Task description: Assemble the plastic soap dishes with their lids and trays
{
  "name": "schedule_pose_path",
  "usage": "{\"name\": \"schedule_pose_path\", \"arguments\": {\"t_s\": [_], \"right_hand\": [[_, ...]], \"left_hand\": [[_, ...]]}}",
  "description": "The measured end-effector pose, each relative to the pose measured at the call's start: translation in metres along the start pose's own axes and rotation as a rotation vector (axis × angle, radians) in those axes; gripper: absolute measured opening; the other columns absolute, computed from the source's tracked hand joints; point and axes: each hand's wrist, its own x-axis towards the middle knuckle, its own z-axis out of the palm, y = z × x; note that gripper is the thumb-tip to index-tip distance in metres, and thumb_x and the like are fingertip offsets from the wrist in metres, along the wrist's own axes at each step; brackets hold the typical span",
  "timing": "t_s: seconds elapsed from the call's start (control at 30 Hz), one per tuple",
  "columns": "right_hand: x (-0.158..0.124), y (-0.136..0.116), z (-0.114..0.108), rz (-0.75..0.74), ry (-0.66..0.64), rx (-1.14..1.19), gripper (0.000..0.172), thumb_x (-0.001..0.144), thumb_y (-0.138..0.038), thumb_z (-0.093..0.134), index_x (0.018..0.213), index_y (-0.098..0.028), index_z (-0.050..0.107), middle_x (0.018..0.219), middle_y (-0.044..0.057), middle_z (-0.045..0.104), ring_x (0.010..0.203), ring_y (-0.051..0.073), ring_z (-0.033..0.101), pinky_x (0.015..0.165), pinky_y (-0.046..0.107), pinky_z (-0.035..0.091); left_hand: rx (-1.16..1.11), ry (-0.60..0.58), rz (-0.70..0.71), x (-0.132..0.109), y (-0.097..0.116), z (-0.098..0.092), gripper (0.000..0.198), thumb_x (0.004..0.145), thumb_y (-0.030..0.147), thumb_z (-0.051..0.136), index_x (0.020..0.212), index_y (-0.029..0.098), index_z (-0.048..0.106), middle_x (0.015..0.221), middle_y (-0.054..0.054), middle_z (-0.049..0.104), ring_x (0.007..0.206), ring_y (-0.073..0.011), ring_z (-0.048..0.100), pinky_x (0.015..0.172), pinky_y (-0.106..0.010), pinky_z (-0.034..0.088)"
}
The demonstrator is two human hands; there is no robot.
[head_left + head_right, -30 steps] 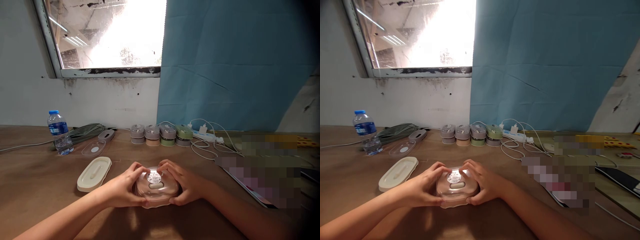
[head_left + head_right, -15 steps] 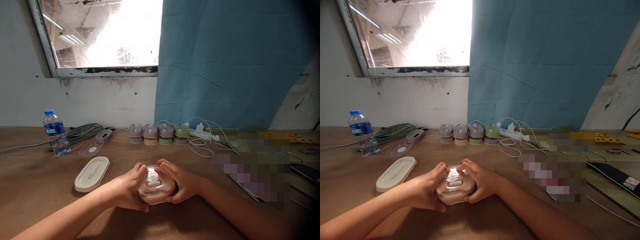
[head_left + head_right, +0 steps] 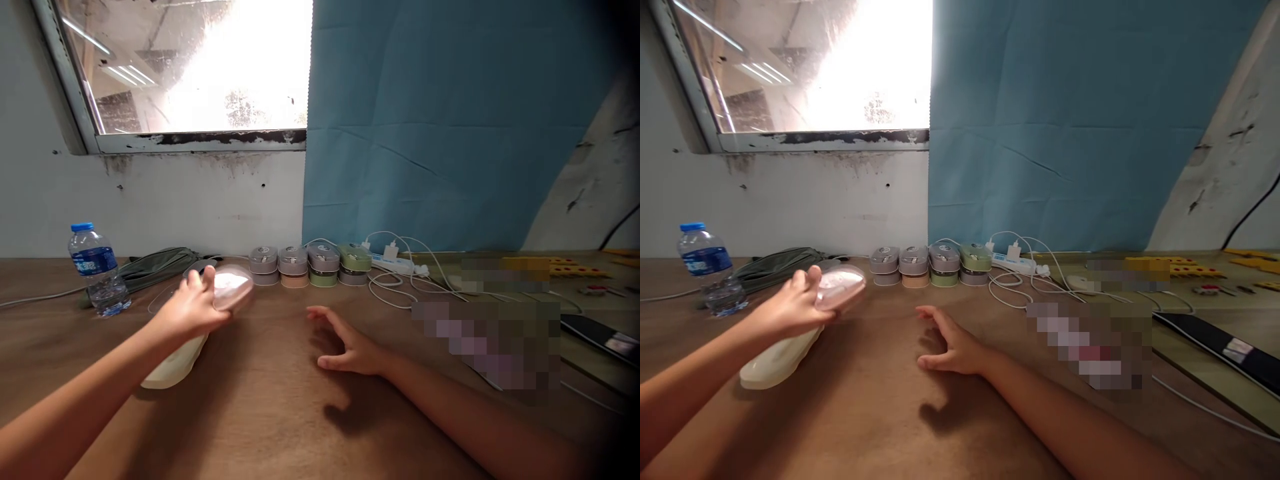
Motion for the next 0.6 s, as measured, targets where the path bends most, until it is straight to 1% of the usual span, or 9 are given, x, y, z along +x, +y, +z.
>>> {"name": "schedule_pose_path", "arguments": {"t_s": [0.07,0.13,0.2,0.27,0.33,0.4,0.47,0.53,0.6], "right_hand": [[0.000,-0.007,0.001,-0.001,-0.025,-0.032,0.073,0.069,-0.035,0.068,0.130,-0.022,0.029,0.128,0.010,0.037,0.120,0.025,0.036,0.100,0.041,0.030],[-0.001,-0.014,0.002,-0.014,-0.045,-0.048,0.072,0.068,-0.033,0.068,0.129,-0.021,0.030,0.128,0.010,0.037,0.119,0.025,0.037,0.099,0.039,0.032],[-0.002,-0.019,0.002,-0.036,-0.061,-0.060,0.072,0.068,-0.032,0.068,0.128,-0.020,0.031,0.127,0.010,0.037,0.117,0.024,0.038,0.097,0.038,0.034],[-0.002,-0.020,0.001,-0.066,-0.078,-0.070,0.070,0.068,-0.032,0.068,0.128,-0.019,0.033,0.125,0.010,0.038,0.114,0.023,0.040,0.096,0.037,0.035],[-0.002,-0.020,0.001,-0.103,-0.091,-0.083,0.069,0.067,-0.031,0.068,0.126,-0.018,0.036,0.122,0.010,0.040,0.113,0.023,0.040,0.096,0.037,0.034],[0.000,-0.018,0.001,-0.134,-0.101,-0.101,0.067,0.065,-0.030,0.068,0.124,-0.017,0.039,0.119,0.010,0.042,0.112,0.023,0.039,0.098,0.037,0.032],[0.001,-0.017,0.001,-0.150,-0.105,-0.121,0.063,0.065,-0.028,0.069,0.120,-0.016,0.043,0.116,0.010,0.045,0.111,0.023,0.039,0.098,0.037,0.031],[0.003,-0.017,0.001,-0.160,-0.100,-0.133,0.057,0.065,-0.027,0.068,0.116,-0.015,0.047,0.112,0.010,0.046,0.109,0.022,0.041,0.096,0.036,0.033],[0.004,-0.017,0.001,-0.175,-0.095,-0.135,0.049,0.065,-0.025,0.067,0.110,-0.015,0.051,0.108,0.009,0.049,0.106,0.022,0.042,0.094,0.036,0.035]], "left_hand": [[0.204,0.076,-0.057,0.029,-0.006,0.003,0.077,0.060,0.045,0.056,0.122,0.005,0.036,0.109,-0.025,0.047,0.103,-0.0420,0.044,0.080,-0.041,0.037],[0.291,0.085,-0.058,0.058,-0.007,0.015,0.075,0.061,0.044,0.056,0.119,0.000,0.038,0.106,-0.030,0.049,0.101,-0.0431,0.045,0.079,-0.042,0.035],[0.296,0.063,-0.054,0.084,-0.006,0.033,0.072,0.063,0.045,0.056,0.117,0.001,0.041,0.107,-0.031,0.050,0.101,-0.0427,0.046,0.080,-0.042,0.034],[0.270,0.031,-0.096,0.109,-0.003,0.052,0.069,0.063,0.047,0.057,0.115,0.004,0.043,0.111,-0.030,0.051,0.104,-0.0426,0.045,0.082,-0.042,0.033],[0.243,0.004,-0.151,0.132,-0.001,0.067,0.071,0.061,0.047,0.059,0.115,0.003,0.044,0.114,-0.031,0.050,0.108,-0.0432,0.044,0.084,-0.043,0.033],[0.219,-0.006,-0.183,0.150,0.001,0.079,0.075,0.060,0.047,0.060,0.116,0.000,0.043,0.117,-0.034,0.047,0.110,-0.0443,0.043,0.084,-0.044,0.033],[0.195,-0.010,-0.181,0.163,0.002,0.088,0.081,0.060,0.049,0.061,0.118,-0.004,0.041,0.119,-0.036,0.045,0.110,-0.0447,0.043,0.085,-0.045,0.034],[0.169,-0.018,-0.165,0.172,0.002,0.094,0.083,0.060,0.052,0.059,0.120,-0.003,0.040,0.120,-0.034,0.044,0.112,-0.0445,0.042,0.086,-0.045,0.034],[0.140,-0.040,-0.142,0.179,-0.001,0.095,0.084,0.060,0.054,0.058,0.121,-0.001,0.040,0.121,-0.032,0.045,0.113,-0.0442,0.042,0.086,-0.046,0.036]]}}
